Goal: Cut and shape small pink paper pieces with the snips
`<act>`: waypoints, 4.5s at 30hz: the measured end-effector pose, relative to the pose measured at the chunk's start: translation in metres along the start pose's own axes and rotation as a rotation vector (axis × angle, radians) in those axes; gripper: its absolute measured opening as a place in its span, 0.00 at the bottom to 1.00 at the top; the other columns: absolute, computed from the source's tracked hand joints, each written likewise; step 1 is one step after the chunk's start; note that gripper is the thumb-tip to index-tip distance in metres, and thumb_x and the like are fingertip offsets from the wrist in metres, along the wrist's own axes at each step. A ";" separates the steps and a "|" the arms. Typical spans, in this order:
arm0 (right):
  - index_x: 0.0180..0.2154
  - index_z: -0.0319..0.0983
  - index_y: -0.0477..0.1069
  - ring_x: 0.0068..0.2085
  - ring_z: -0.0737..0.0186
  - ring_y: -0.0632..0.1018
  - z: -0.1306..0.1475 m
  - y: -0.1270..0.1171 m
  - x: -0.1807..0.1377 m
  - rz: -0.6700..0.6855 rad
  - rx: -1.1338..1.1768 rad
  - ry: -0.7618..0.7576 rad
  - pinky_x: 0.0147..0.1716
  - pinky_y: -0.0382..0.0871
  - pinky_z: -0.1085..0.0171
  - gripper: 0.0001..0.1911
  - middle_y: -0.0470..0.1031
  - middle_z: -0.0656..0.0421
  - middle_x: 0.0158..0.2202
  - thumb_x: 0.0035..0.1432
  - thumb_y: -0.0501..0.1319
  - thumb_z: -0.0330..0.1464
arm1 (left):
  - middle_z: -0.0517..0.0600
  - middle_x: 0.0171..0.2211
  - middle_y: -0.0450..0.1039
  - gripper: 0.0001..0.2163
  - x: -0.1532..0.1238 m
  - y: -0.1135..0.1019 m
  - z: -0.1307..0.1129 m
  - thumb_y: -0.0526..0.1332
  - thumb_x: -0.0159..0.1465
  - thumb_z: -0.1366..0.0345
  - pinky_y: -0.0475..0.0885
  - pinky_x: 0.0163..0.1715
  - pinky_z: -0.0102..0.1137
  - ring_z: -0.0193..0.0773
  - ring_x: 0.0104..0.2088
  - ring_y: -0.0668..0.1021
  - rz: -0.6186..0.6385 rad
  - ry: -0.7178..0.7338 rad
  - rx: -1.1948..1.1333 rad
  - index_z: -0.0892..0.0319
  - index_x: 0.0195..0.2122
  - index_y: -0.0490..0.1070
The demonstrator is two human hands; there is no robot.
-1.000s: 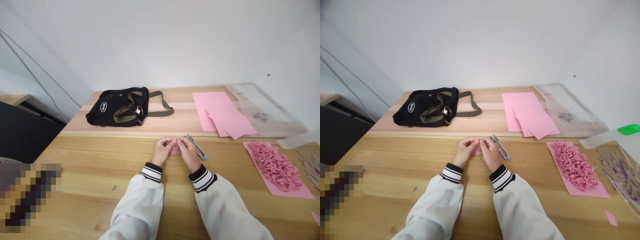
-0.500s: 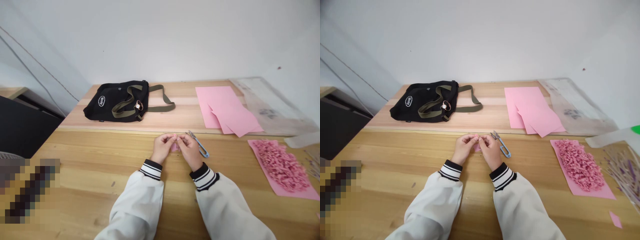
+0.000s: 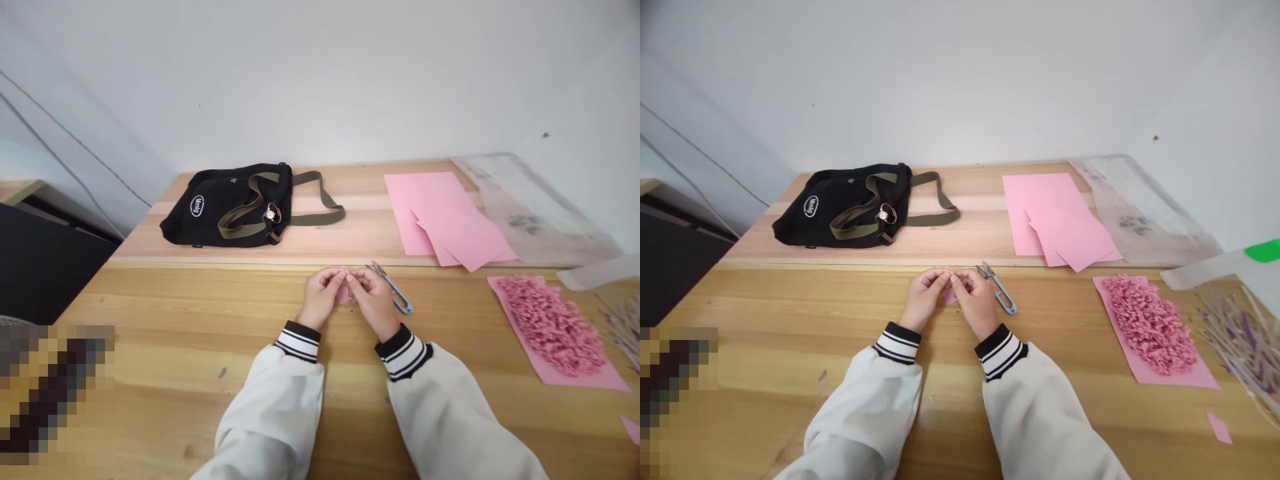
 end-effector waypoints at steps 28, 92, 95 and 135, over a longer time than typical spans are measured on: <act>0.30 0.38 0.70 0.20 0.67 0.70 -0.004 -0.001 0.000 0.014 0.007 0.009 0.19 0.64 0.66 0.15 0.72 0.61 0.20 0.49 0.65 0.44 | 0.51 0.28 0.77 0.16 -0.001 -0.001 -0.001 0.67 0.51 0.52 0.70 0.36 0.31 0.35 0.31 0.75 0.075 0.009 0.020 0.62 0.30 0.78; 0.34 0.40 0.70 0.32 0.58 0.78 -0.005 -0.001 0.000 0.060 -0.084 -0.094 0.34 0.73 0.59 0.12 0.78 0.56 0.30 0.51 0.65 0.40 | 0.51 0.29 0.72 0.11 -0.009 0.010 -0.008 0.66 0.53 0.58 0.66 0.35 0.31 0.36 0.32 0.72 0.214 0.105 0.224 0.62 0.27 0.73; 0.36 0.39 0.70 0.32 0.58 0.78 -0.007 0.000 0.000 0.069 -0.082 -0.093 0.36 0.73 0.58 0.11 0.77 0.55 0.31 0.52 0.64 0.39 | 0.50 0.28 0.70 0.12 -0.008 0.008 -0.005 0.65 0.53 0.57 0.66 0.35 0.31 0.35 0.31 0.70 0.204 0.086 0.222 0.62 0.28 0.73; 0.36 0.39 0.71 0.21 0.67 0.70 -0.003 0.001 -0.002 0.030 -0.036 -0.049 0.23 0.65 0.65 0.10 0.69 0.64 0.20 0.53 0.62 0.37 | 0.46 0.20 0.68 0.15 -0.004 0.003 -0.003 0.65 0.55 0.53 0.65 0.24 0.28 0.31 0.21 0.69 0.157 -0.006 0.019 0.62 0.26 0.74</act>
Point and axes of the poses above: each hand's wrist, its own x-axis towards the middle knuckle, its own y-axis out of the palm, z = x × y, the point moved 4 cm from there along x, towards the middle knuckle
